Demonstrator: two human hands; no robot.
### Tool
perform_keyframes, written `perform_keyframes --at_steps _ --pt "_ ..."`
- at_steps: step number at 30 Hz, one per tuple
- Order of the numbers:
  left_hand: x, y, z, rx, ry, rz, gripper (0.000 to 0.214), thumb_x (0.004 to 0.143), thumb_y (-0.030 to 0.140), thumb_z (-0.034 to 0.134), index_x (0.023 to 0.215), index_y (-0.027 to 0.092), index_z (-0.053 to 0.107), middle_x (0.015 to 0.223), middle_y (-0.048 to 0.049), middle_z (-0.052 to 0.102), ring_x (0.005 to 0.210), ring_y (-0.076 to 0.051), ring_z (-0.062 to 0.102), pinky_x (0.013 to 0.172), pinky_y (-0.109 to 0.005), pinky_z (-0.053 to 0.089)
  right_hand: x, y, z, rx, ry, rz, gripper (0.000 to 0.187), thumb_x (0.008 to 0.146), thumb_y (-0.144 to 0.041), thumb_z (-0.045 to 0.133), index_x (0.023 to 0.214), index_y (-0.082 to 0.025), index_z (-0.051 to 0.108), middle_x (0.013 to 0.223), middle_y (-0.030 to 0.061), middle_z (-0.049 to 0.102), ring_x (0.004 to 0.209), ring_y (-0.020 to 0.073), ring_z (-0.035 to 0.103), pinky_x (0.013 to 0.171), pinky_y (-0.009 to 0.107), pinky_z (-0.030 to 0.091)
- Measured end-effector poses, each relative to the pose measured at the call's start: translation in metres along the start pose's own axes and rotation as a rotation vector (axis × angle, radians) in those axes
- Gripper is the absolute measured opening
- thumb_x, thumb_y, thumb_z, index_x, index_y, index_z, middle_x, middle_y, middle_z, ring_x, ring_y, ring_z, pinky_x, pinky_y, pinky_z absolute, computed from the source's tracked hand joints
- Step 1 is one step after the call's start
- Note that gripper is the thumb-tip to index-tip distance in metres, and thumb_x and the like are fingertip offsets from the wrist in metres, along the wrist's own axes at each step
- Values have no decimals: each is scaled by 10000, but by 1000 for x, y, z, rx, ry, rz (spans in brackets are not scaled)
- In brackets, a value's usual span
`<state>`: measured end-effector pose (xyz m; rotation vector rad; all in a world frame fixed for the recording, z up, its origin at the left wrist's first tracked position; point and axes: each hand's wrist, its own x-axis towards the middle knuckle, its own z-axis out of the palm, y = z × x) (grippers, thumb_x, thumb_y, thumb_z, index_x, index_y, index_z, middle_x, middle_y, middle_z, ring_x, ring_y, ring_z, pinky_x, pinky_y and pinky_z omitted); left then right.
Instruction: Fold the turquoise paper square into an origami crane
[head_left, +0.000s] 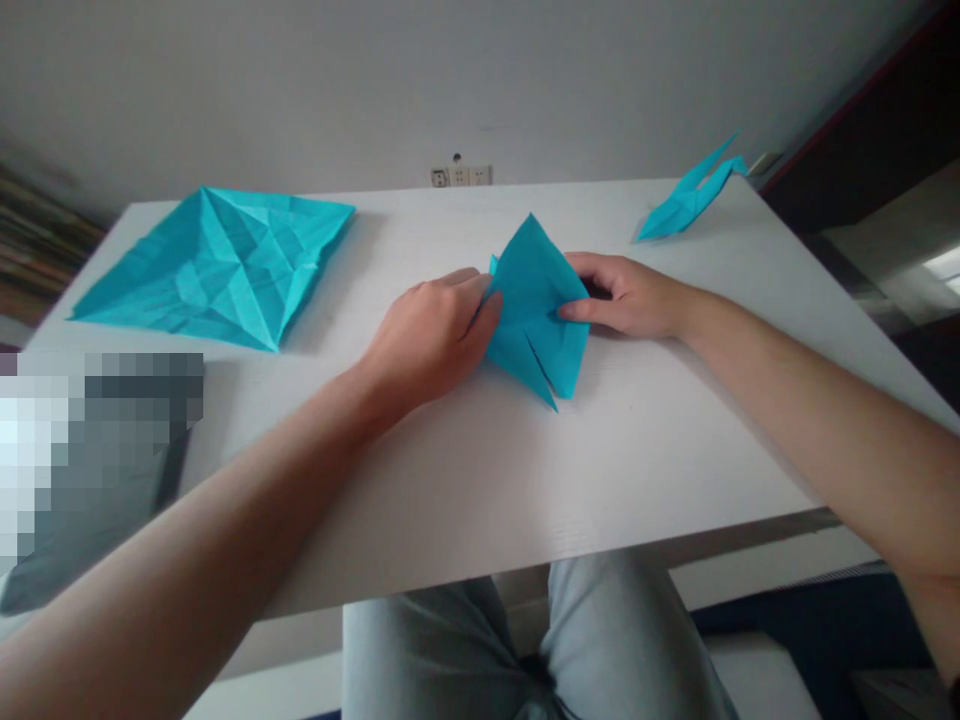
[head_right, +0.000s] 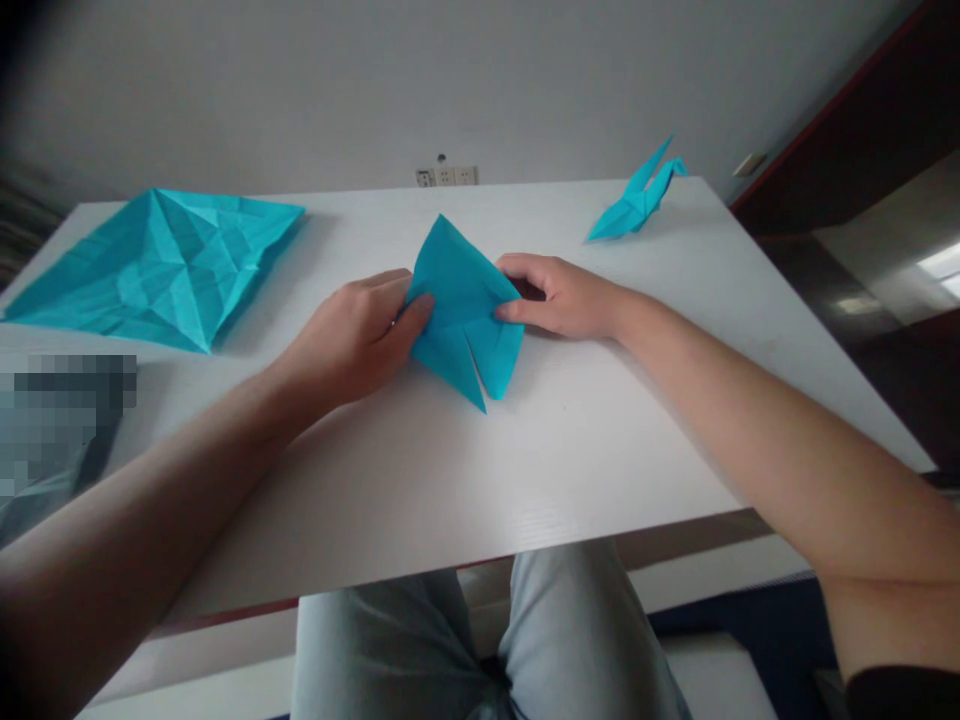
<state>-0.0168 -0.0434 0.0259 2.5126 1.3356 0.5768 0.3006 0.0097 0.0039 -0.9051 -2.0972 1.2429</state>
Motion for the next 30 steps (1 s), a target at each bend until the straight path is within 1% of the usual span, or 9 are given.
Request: perform_keyframes --at_steps 3,7,10,14,17,21,26,28,30 --pt "1 0 1 8 24 -48 370 1280 376 503 1105 259 807 1033 -114 833 937 -298 764 874 -410 595 1 4 -1 -34 31 -10 452 957 -642 1085 1212 -322 892 1227 40 916 1199 349 821 1101 511 742" --pt "1 2 -1 34 4 -74 334 1265 399 550 1126 250 815 1105 -135 869 943 -304 775 873 -419 587 3 6 -3 -109 44 -67 497 948 -680 1093 1216 -322 875 1227 45 858 1140 322 776 1041 455 705" --pt "1 2 -2 31 -9 -60 275 1212 416 640 1207 239 849 1157 -132 889 951 -298 795 871 -410 590 3 3 -2 -176 36 -100 451 922 -579 1113 1180 -302 867 1175 42 818 1070 299 731 983 425 669" --pt "-1 0 -1 -7 -5 -14 292 1124 393 731 1331 257 888 1199 -102 915 980 -284 824 891 -389 607 0 -7 4 -118 37 4 357 939 -369 1029 1255 -311 874 1122 20 825 1025 294 724 929 411 641" --pt "-1 1 -1 12 -1 -21 298 1149 406 699 1312 256 899 1207 -113 920 985 -288 822 882 -390 604 -3 -15 4 -80 -6 72 309 947 -371 1018 1207 -324 858 1058 -9 843 971 283 722 862 394 614" --pt "0 3 -1 38 -4 -38 314 1187 391 643 1276 248 908 1187 -125 909 962 -288 809 869 -396 597 -6 -23 -1 -212 -45 75 298 967 -401 1028 1184 -304 848 983 -38 840 861 235 679 785 367 536" --pt "-1 4 -2 23 1 -24 322 1176 405 680 1310 250 928 1193 -117 911 989 -290 825 906 -398 617 -9 -25 -7 -243 -108 89 249 1028 -344 969 1246 -303 854 785 -94 721 692 181 555 685 337 409" --pt "0 4 -3 33 -6 -28 316 1178 408 681 1276 249 935 1182 -119 910 990 -293 832 904 -398 616 -11 -24 -9 -199 -139 101 284 1020 -321 986 1279 -312 869 787 -96 737 690 180 563 684 333 414" --pt "0 6 -5 42 -13 -46 299 1180 406 681 1215 251 935 1149 -119 905 983 -299 836 897 -402 610 -11 -22 -10 -112 -146 126 333 1010 -336 1013 1313 -318 875 862 -78 818 733 192 633 698 330 470"
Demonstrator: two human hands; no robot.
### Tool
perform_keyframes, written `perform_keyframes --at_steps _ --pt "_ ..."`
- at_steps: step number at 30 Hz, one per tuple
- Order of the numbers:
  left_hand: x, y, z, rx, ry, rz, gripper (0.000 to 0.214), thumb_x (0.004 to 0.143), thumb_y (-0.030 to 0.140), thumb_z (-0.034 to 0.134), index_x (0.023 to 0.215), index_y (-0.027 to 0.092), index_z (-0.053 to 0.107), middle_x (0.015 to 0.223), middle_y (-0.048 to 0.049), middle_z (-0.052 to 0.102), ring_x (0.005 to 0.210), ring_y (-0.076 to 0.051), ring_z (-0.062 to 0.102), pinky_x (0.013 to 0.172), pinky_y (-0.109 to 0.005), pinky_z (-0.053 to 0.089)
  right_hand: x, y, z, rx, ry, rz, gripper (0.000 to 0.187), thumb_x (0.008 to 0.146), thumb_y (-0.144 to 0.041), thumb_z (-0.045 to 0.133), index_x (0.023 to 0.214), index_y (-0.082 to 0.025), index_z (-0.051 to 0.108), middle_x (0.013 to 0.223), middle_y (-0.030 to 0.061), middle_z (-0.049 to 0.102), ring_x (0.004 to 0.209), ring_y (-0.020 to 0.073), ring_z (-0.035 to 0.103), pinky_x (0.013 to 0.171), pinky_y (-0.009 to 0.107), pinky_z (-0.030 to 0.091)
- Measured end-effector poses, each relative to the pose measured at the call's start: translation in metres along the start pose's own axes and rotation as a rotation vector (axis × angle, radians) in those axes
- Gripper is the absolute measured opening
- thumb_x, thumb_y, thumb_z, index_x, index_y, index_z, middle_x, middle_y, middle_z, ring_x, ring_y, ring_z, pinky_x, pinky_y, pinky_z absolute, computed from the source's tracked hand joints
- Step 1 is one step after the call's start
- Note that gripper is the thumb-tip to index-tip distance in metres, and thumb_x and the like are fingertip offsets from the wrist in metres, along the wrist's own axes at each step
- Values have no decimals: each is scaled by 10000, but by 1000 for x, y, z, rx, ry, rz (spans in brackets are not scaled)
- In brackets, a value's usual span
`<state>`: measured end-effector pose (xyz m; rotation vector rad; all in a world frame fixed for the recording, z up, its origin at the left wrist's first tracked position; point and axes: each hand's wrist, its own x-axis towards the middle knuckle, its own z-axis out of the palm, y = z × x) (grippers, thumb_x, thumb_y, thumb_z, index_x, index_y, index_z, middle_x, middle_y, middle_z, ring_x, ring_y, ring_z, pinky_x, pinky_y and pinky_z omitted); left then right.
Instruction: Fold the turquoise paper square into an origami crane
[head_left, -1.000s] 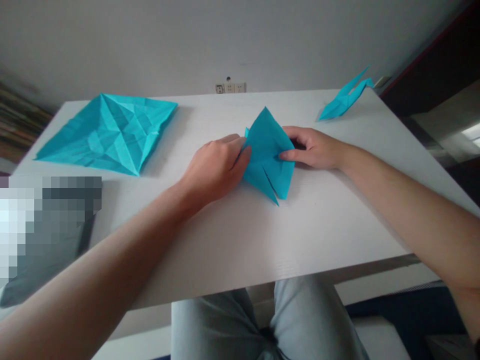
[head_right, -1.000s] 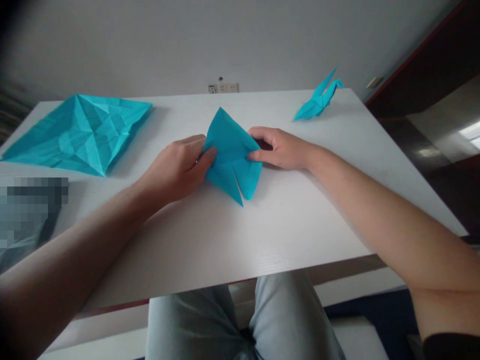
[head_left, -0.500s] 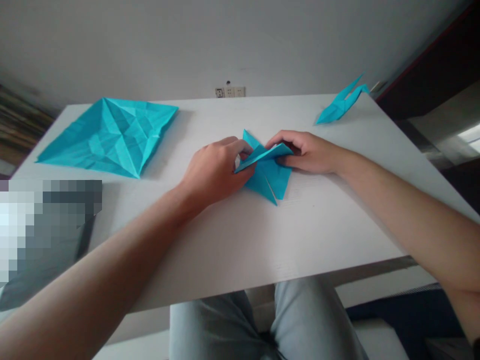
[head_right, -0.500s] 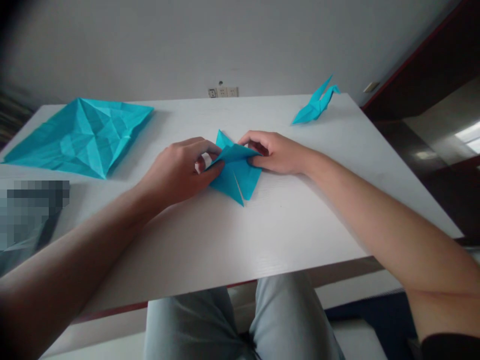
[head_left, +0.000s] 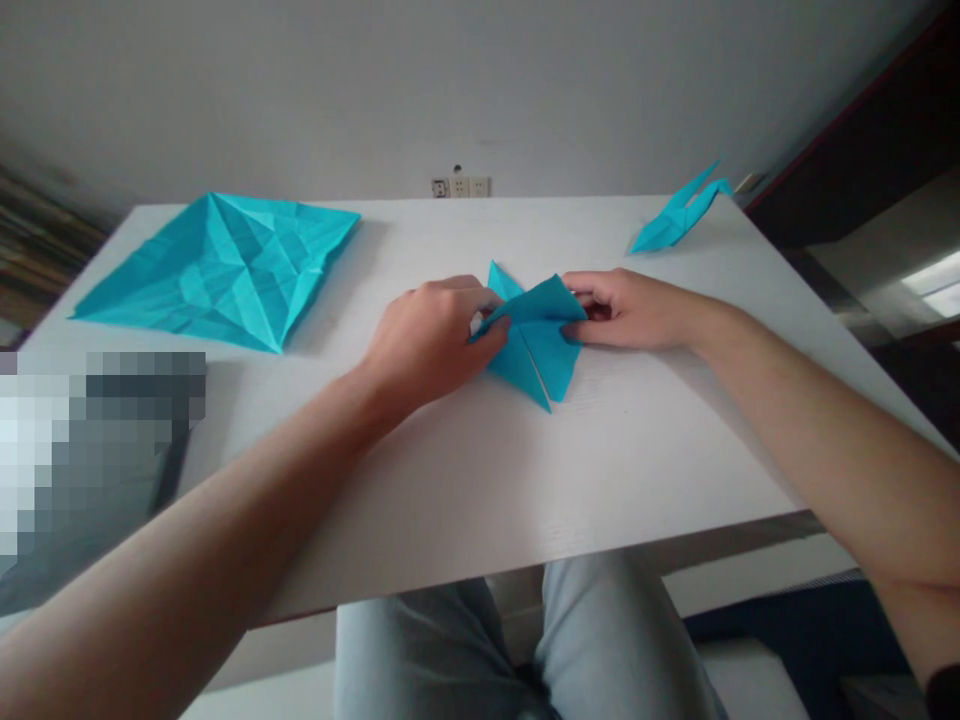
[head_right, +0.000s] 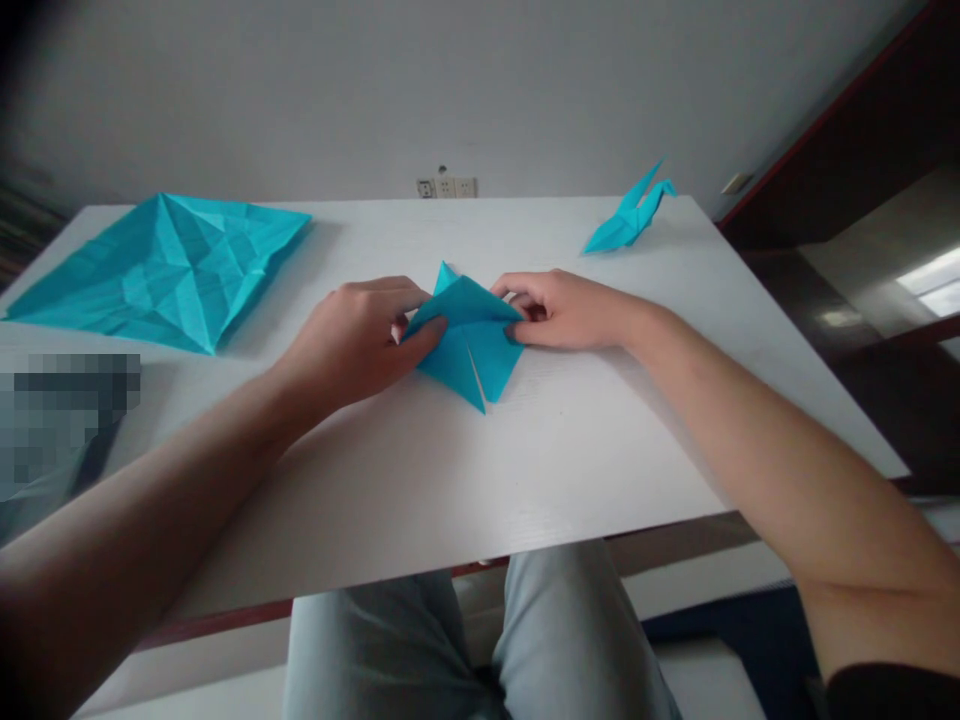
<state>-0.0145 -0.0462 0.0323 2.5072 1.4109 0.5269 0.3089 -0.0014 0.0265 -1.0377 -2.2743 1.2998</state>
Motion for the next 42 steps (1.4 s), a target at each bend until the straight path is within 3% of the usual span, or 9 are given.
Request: perform_keyframes --at_steps 6,11,17,22,26,28,31,34,42 --pt "2 1 -2 27 15 -25 294 1170 440 686 1050 265 888 995 -101 878 918 -301 820 854 -405 584 2 5 -4 211 -36 -18 431 957 -451 1115 1233 -278 833 1095 13 947 974 237 837 848 343 674" --pt "1 0 -3 22 8 -52 312 1168 505 713 1020 274 862 971 -103 899 882 -302 804 806 -392 559 4 7 -8 313 26 -63 496 930 -516 1128 1230 -286 807 1106 32 916 1082 266 870 947 383 724" --pt "2 2 -6 -14 -18 -59 272 1165 432 734 1265 307 955 1059 -79 955 924 -302 854 851 -376 587 1 8 -8 403 60 14 462 989 -568 1087 1196 -259 814 1117 48 895 1074 270 849 987 410 720" --pt "2 5 -10 -3 -45 -71 368 1149 461 769 1438 315 944 1103 -77 980 931 -313 894 868 -375 610 4 13 -6 443 42 -1 604 1062 -786 1024 1102 -233 784 948 3 771 857 187 722 821 336 637" --pt "0 5 -9 -32 -1 -48 550 1146 442 768 1684 346 834 1285 -71 997 961 -289 914 877 -351 625 7 15 -3 397 76 28 589 1042 -801 1035 1058 -262 798 890 -13 749 824 193 714 760 339 614" --pt "-1 4 -7 -41 1 -26 502 1153 441 748 1635 341 849 1229 -66 990 944 -283 899 865 -346 613 7 14 -2 386 75 39 599 1022 -827 1038 1064 -270 823 910 -1 785 860 211 744 783 353 633" --pt "-1 1 -6 -33 -25 23 319 1172 444 690 1342 290 912 1118 -87 961 908 -280 850 838 -355 584 8 13 0 414 49 25 648 984 -876 1044 1072 -265 849 985 24 848 934 233 791 851 370 667" --pt "1 -4 -4 -45 -24 79 301 1175 431 653 1168 255 897 1121 -104 949 891 -263 807 828 -356 574 8 13 1 430 32 6 666 981 -894 1037 1073 -260 854 973 16 851 921 221 791 855 351 664" --pt "1 -10 1 -92 -46 139 367 1160 404 639 1263 269 964 1293 -104 969 962 -273 814 888 -390 584 8 19 -6 289 36 -43 668 1088 -891 936 1220 -236 917 870 -2 770 772 156 661 680 271 491"
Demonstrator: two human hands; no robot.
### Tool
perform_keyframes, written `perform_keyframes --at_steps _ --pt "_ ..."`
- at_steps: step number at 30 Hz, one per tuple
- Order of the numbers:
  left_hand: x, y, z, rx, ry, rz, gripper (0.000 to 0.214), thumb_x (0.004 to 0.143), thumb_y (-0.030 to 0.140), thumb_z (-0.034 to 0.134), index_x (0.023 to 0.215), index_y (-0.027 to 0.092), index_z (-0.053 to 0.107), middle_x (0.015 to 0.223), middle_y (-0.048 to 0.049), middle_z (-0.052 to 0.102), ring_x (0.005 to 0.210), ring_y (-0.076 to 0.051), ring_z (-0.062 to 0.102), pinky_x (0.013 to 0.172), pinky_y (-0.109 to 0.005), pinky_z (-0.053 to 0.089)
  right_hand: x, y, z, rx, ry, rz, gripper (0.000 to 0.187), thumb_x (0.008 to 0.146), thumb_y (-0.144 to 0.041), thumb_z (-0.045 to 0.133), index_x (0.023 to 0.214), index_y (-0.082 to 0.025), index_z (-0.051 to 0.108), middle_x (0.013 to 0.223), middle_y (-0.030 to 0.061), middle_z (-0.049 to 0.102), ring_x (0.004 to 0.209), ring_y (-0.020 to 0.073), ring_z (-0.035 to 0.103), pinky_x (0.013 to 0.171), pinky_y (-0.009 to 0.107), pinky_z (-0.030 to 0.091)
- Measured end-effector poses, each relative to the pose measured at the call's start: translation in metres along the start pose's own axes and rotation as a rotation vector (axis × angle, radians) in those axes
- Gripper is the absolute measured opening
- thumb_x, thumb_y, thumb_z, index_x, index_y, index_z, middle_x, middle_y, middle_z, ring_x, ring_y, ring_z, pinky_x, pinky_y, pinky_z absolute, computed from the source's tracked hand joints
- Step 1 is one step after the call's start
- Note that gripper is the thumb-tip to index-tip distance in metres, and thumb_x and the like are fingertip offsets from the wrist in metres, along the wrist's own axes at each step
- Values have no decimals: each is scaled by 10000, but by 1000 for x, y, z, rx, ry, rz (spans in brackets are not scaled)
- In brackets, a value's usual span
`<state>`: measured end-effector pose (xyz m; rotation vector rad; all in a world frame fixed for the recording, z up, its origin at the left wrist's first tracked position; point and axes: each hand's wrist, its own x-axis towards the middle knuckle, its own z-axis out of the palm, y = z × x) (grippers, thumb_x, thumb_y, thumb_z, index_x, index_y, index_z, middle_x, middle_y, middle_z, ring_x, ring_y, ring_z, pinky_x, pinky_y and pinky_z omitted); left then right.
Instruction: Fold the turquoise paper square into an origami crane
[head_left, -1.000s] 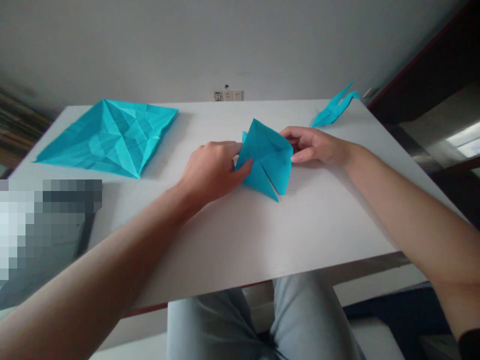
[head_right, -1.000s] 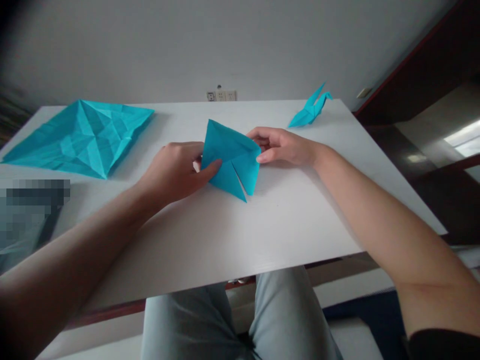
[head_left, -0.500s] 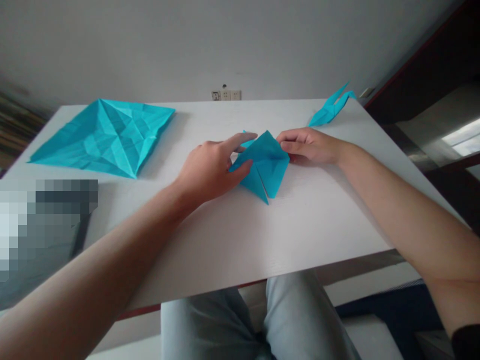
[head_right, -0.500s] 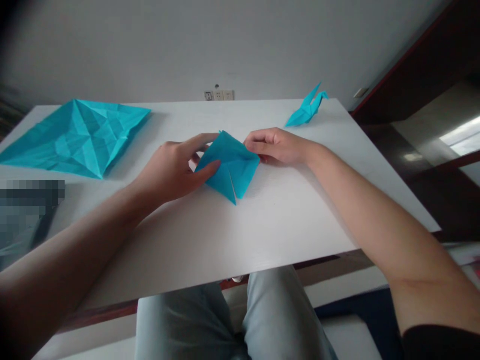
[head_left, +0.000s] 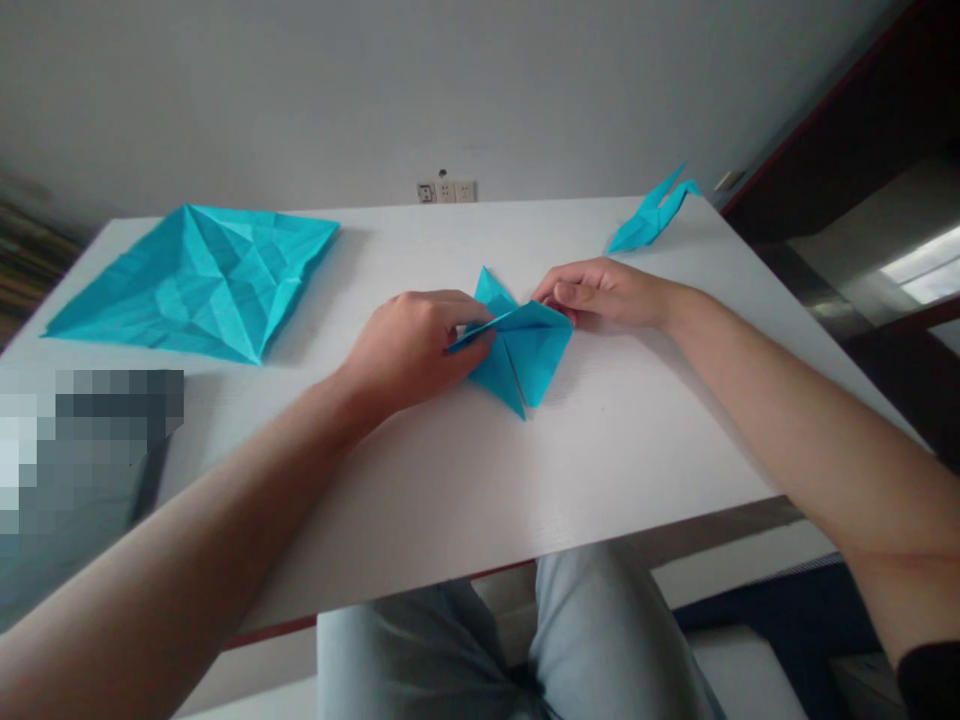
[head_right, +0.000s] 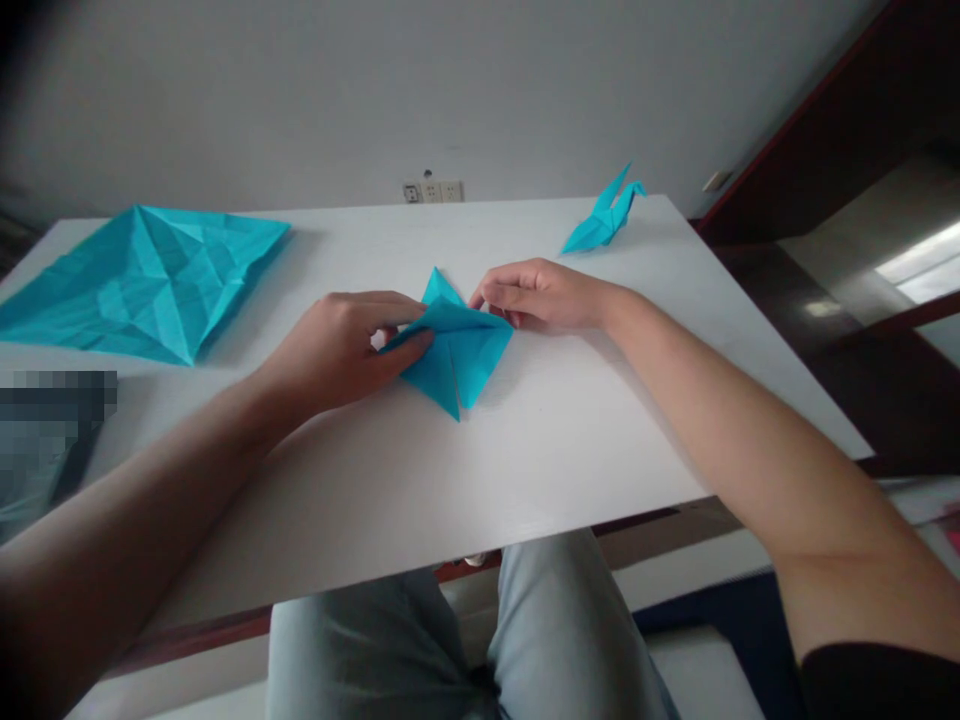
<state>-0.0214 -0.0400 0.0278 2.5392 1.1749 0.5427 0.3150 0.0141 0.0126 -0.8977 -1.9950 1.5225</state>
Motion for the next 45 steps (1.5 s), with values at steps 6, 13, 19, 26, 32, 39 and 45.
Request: perform_keyframes --at_steps 6,13,19,26,32,39,45 --pt "0 1 -1 27 -4 -9 266 1161 399 664 1102 259 882 1158 -100 930 935 -269 796 858 -383 551 0 0 1 -30 3 25 654 1070 -892 957 1151 -247 881 850 -27 731 721 140 568 655 294 402" --pt "1 2 -2 64 -21 -56 237 1173 417 680 1134 248 842 1106 -96 906 912 -273 774 839 -384 520 0 -5 7 26 13 63 684 989 -912 1018 1137 -262 863 915 -3 782 795 180 643 718 330 488" --pt "1 5 -1 96 -33 -57 228 1184 399 683 1163 225 828 1169 -122 901 915 -279 761 858 -399 506 0 -6 4 51 4 77 738 904 -922 1079 1147 -257 870 1001 21 839 907 215 733 794 337 565" --pt "1 4 -1 76 -32 -40 217 1187 382 680 1143 219 815 1168 -131 892 937 -285 774 871 -411 524 2 -10 3 -18 1 56 603 900 -783 1137 1105 -265 907 1056 27 915 938 223 758 840 348 606" --pt "0 -1 2 38 -10 -19 231 1169 425 654 1094 249 785 1165 -115 890 934 -277 762 859 -407 517 1 -12 5 -11 13 73 584 897 -745 1151 1120 -263 907 1082 42 936 999 249 814 890 372 655" --pt "0 0 1 37 -11 -6 236 1166 430 643 1095 251 780 1181 -121 898 946 -278 772 860 -409 526 3 -9 3 -24 11 64 611 886 -774 1145 1113 -267 892 1064 22 942 975 226 810 867 346 668" --pt "0 2 0 52 16 -12 283 1216 471 669 1083 254 795 1124 -111 898 899 -265 773 819 -390 533 2 -12 5 -13 17 56 600 902 -758 1147 1120 -257 899 1074 46 938 987 242 822 863 369 663"
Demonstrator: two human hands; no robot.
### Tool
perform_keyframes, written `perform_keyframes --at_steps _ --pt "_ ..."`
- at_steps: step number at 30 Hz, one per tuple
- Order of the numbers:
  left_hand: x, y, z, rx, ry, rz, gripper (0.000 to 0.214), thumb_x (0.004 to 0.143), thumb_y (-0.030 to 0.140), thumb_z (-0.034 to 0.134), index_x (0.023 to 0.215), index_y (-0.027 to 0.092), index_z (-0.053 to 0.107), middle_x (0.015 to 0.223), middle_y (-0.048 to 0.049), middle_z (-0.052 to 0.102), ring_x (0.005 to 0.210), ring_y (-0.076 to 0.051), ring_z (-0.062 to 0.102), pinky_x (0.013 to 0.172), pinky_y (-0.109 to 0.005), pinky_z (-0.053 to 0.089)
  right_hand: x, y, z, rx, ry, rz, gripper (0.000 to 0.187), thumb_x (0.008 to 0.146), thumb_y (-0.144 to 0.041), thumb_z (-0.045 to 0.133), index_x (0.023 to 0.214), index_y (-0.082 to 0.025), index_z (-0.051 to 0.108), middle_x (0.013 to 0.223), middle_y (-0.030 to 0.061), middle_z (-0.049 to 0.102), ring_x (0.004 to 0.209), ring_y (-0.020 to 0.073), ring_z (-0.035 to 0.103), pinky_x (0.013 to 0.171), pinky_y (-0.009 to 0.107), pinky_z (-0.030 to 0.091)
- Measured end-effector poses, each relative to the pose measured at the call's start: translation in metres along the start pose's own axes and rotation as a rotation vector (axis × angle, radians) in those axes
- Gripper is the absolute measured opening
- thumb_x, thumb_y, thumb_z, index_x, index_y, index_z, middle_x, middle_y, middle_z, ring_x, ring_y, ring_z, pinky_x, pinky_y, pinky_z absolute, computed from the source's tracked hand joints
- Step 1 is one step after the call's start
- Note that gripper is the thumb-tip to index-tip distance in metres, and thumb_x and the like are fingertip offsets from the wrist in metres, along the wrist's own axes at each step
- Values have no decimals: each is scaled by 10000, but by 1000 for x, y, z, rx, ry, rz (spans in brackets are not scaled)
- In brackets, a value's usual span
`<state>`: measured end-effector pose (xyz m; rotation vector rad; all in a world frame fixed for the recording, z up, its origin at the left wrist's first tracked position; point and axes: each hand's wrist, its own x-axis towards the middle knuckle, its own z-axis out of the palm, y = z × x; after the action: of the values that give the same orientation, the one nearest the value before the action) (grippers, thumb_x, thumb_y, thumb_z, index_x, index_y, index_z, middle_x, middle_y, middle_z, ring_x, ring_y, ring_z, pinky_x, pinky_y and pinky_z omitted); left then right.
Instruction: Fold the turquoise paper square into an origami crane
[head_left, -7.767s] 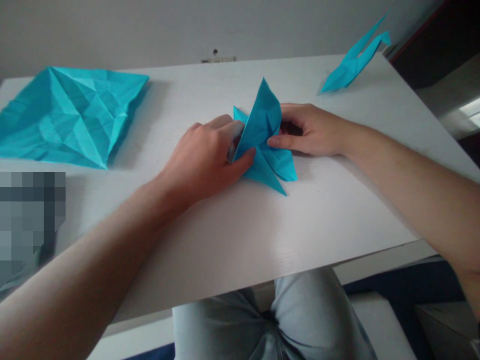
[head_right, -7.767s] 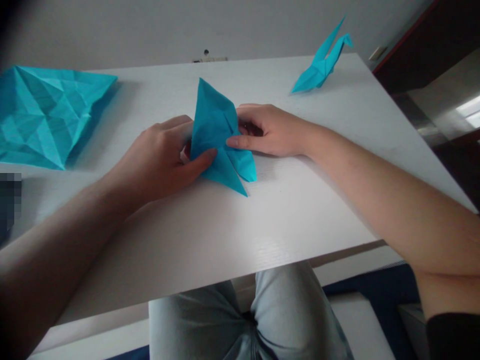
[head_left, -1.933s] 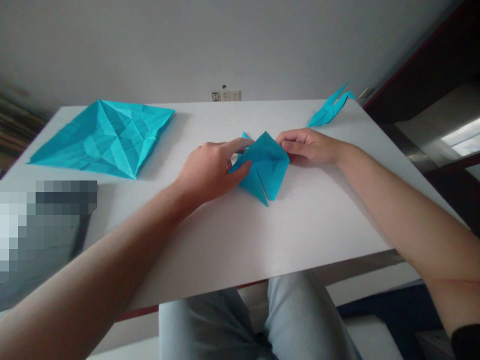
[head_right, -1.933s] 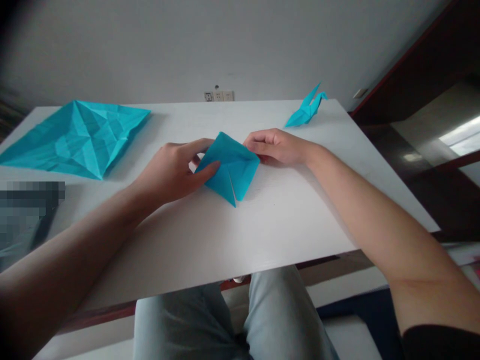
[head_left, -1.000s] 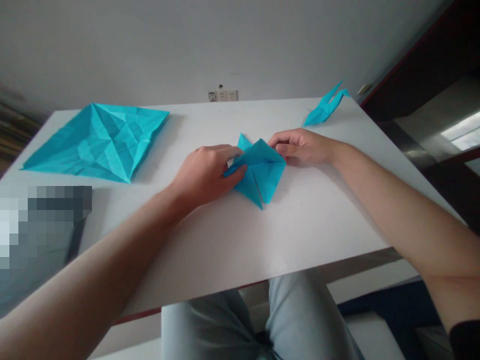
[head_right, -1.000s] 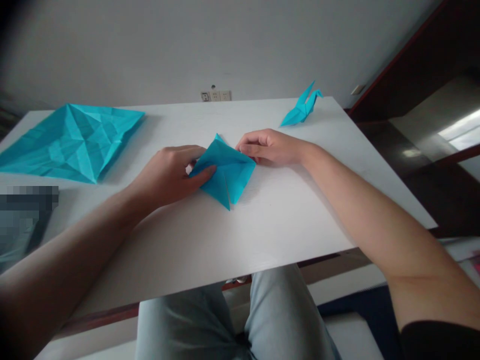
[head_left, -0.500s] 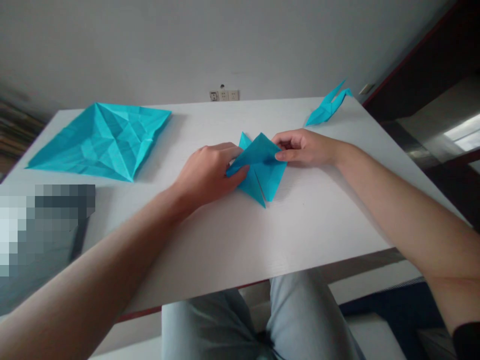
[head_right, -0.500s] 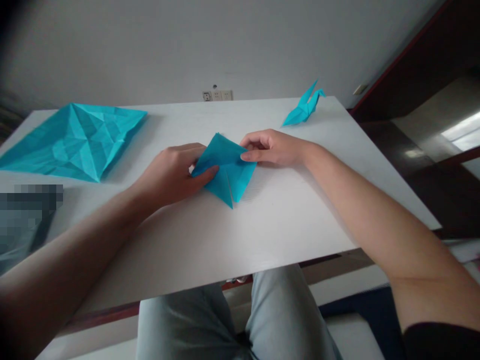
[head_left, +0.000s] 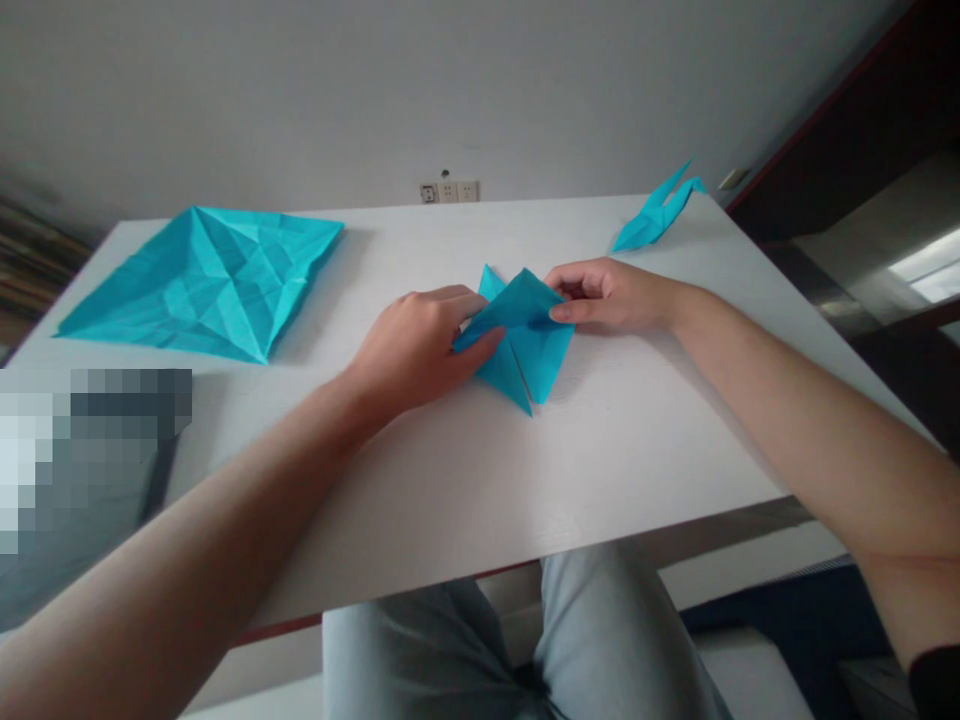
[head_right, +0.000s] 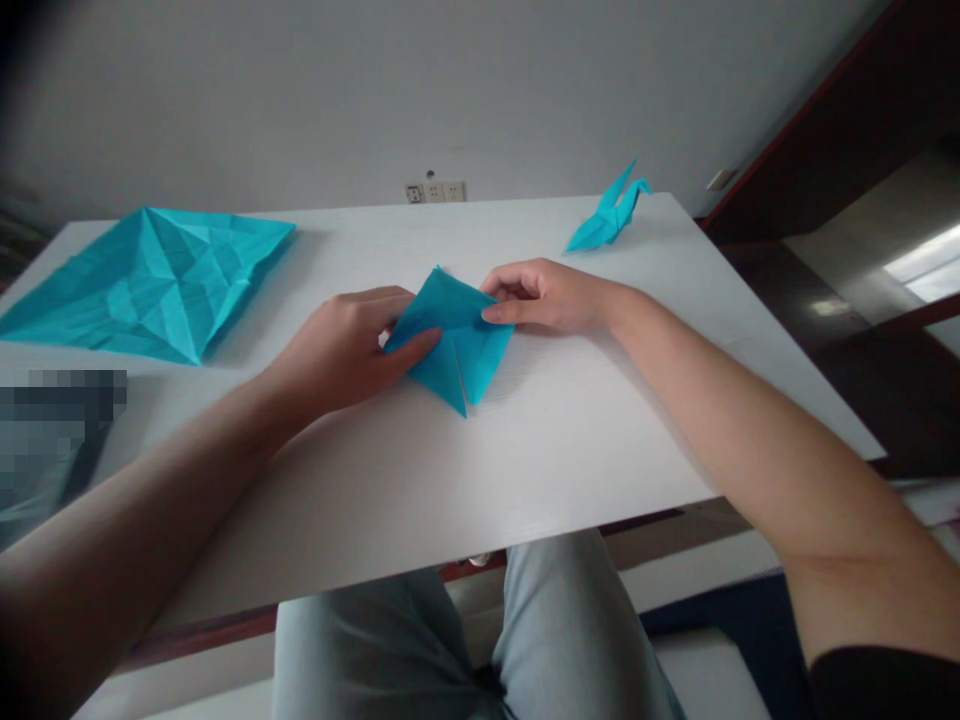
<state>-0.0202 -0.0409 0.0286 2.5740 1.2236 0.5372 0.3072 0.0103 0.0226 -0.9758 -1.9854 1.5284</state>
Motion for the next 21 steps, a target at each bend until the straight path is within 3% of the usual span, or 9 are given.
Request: perform_keyframes --at_steps 7,13,21 --pt "0 2 0 4 -16 -7 340 1263 497 644 1070 254 784 1116 -115 886 907 -269 778 837 -398 549 0 1 1 -13 -4 2 580 908 -748 1143 1121 -264 903 1078 40 938 984 241 805 864 368 643" --pt "-1 1 1 36 -46 20 264 1247 426 666 1207 222 828 1329 -159 906 1058 -320 840 939 -439 592 0 1 0 -33 -3 -8 595 902 -772 1136 1098 -264 896 1024 27 918 944 233 784 821 359 617" --pt "0 0 2 20 -38 13 222 1218 419 672 1144 253 800 1326 -145 921 1090 -326 850 942 -438 597 1 1 3 -49 19 -8 588 900 -791 1126 1068 -278 892 1020 22 912 928 235 765 813 365 604"
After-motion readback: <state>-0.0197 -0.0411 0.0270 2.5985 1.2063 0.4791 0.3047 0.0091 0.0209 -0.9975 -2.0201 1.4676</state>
